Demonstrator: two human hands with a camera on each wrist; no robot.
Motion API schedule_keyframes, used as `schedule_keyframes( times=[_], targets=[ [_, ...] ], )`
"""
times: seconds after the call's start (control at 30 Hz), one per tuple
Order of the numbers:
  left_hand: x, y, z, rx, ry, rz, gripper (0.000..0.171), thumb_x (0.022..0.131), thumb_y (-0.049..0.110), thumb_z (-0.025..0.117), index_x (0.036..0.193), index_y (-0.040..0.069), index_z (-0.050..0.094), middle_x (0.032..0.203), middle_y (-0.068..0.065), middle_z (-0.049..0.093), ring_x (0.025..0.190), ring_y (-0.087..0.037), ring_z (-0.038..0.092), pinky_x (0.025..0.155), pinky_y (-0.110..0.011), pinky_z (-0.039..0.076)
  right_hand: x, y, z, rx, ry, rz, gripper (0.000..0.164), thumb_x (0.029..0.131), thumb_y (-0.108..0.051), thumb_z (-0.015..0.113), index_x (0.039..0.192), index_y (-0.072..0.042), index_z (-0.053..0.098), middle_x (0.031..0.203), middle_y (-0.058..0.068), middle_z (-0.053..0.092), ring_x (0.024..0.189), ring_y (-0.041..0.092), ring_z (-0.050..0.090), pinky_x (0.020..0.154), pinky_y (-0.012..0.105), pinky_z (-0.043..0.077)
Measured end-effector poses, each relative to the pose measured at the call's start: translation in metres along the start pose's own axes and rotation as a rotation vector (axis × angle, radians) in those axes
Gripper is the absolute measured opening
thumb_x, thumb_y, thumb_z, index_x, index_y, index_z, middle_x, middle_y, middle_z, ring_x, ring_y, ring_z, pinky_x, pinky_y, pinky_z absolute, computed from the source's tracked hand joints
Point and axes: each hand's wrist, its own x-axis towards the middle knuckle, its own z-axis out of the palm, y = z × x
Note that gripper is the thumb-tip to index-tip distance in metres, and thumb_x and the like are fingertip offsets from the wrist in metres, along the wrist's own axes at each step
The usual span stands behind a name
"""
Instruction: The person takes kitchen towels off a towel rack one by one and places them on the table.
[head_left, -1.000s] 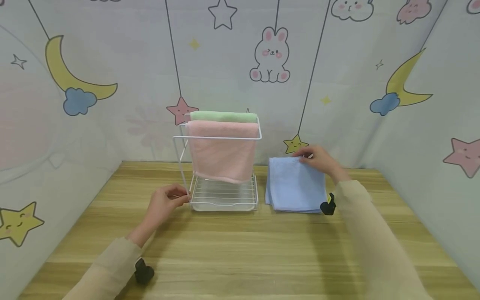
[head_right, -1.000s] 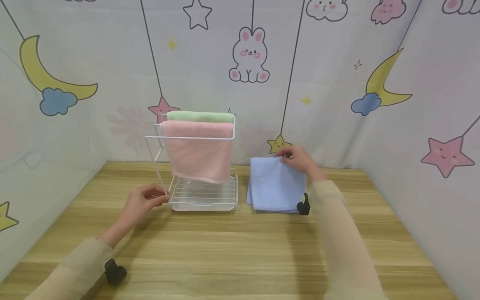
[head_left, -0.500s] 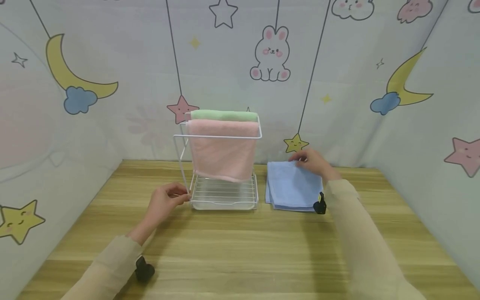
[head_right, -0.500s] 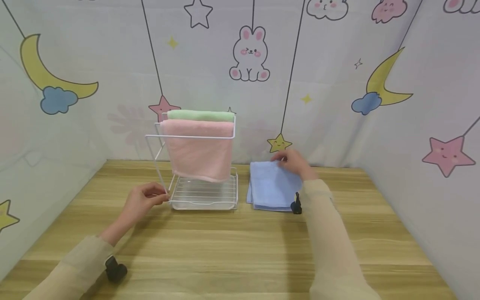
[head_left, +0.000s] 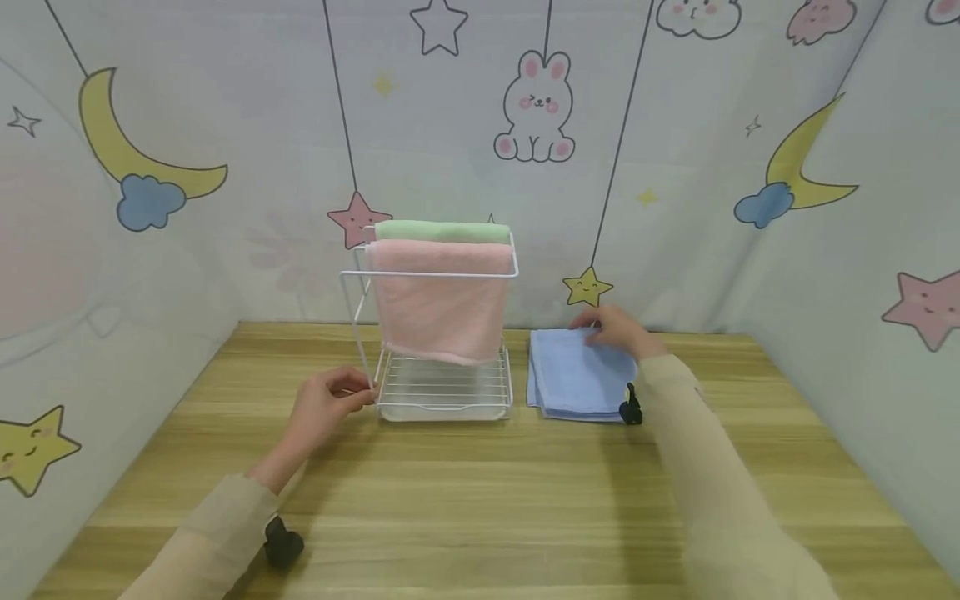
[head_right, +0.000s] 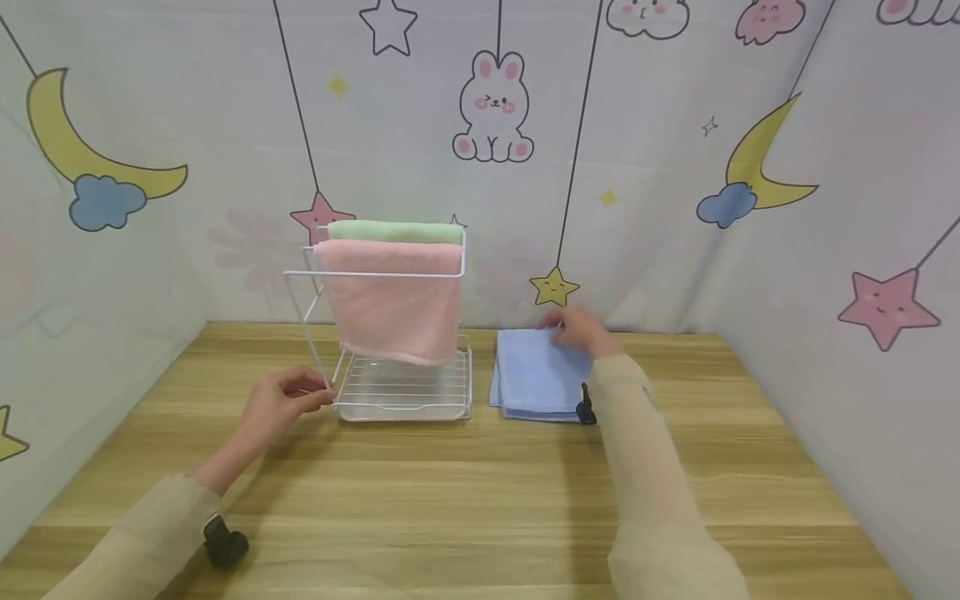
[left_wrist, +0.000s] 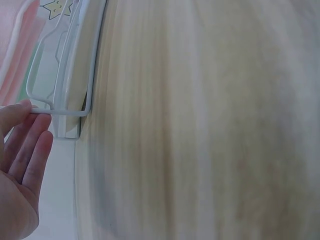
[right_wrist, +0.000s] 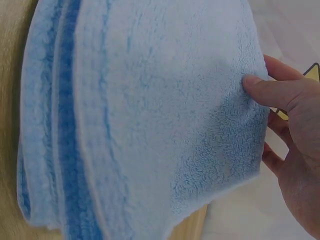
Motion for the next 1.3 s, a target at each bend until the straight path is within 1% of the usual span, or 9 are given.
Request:
schedule_keyframes(
  times=[0.17, 0.3, 0.67, 0.87, 1.03, 1.1, 1.3],
  targets=[
    [0.000, 0.000, -0.001, 0.008, 0.001, 0.002, 0.016, 0.084, 0.007, 0.077, 0.094, -0.003, 0.070, 0.093, -0.023, 0.075, 0.069, 0.002, 0.067, 0.065, -0.019, 0.059, 0.001, 0.004, 0.005, -0.009, 0.009, -0.005, 0.035, 0.085, 0.005, 0.069, 0.119, -0.001, 0.068, 0.123, 0.019, 0.069, 0.116, 0.037, 0.060, 0.103, 0.053, 0.048],
    [0.000, 0.000, 0.000, 0.006, 0.001, 0.004, 0.016, 0.084, 0.007, 0.077, 0.093, -0.003, 0.070, 0.093, -0.023, 0.075, 0.068, 0.002, 0.067, 0.064, -0.020, 0.059, 0.001, 0.007, 0.009, 0.004, 0.017, 0.002, 0.036, 0.084, 0.005, 0.069, 0.120, -0.002, 0.068, 0.124, 0.019, 0.068, 0.116, 0.037, 0.060, 0.104, 0.052, 0.048],
    [0.000, 0.001, 0.000, -0.002, -0.001, 0.012, 0.014, 0.084, 0.005, 0.077, 0.094, -0.003, 0.070, 0.094, -0.023, 0.075, 0.069, 0.000, 0.068, 0.065, -0.020, 0.059, -0.001, 0.007, 0.014, 0.029, 0.004, 0.073, 0.039, 0.086, 0.005, 0.067, 0.124, -0.004, 0.066, 0.130, 0.020, 0.064, 0.122, 0.038, 0.056, 0.108, 0.054, 0.045],
    [0.000, 0.002, 0.001, -0.001, 0.005, 0.011, 0.015, 0.084, 0.005, 0.076, 0.094, -0.003, 0.070, 0.093, -0.023, 0.075, 0.069, 0.000, 0.067, 0.064, -0.020, 0.059, -0.005, 0.005, 0.012, 0.036, 0.010, 0.065, 0.039, 0.086, 0.005, 0.067, 0.124, -0.002, 0.065, 0.131, 0.022, 0.063, 0.123, 0.040, 0.055, 0.109, 0.055, 0.045],
    [0.000, 0.001, 0.001, -0.005, 0.007, 0.012, 0.016, 0.083, 0.006, 0.077, 0.093, -0.004, 0.069, 0.092, -0.023, 0.075, 0.069, -0.002, 0.068, 0.064, -0.020, 0.059, -0.009, 0.002, 0.009, 0.044, 0.001, 0.073, 0.043, 0.087, 0.004, 0.066, 0.129, -0.001, 0.062, 0.136, 0.022, 0.060, 0.128, 0.042, 0.052, 0.111, 0.056, 0.042],
    [-0.001, 0.001, 0.001, -0.005, 0.005, 0.010, 0.016, 0.084, 0.007, 0.077, 0.093, -0.004, 0.069, 0.091, -0.023, 0.075, 0.069, -0.003, 0.068, 0.064, -0.020, 0.059, -0.010, 0.001, 0.008, 0.039, -0.003, 0.085, 0.045, 0.088, 0.002, 0.066, 0.132, -0.003, 0.060, 0.139, 0.022, 0.057, 0.132, 0.042, 0.050, 0.114, 0.057, 0.039],
    [-0.001, 0.002, 0.000, -0.006, 0.008, 0.010, 0.016, 0.084, 0.005, 0.077, 0.094, -0.004, 0.070, 0.093, -0.024, 0.074, 0.069, 0.001, 0.067, 0.064, -0.019, 0.059, -0.014, -0.004, -0.001, 0.025, 0.000, 0.101, 0.049, 0.091, -0.007, 0.066, 0.139, -0.008, 0.055, 0.146, 0.022, 0.051, 0.138, 0.044, 0.042, 0.117, 0.061, 0.033]
  ],
)
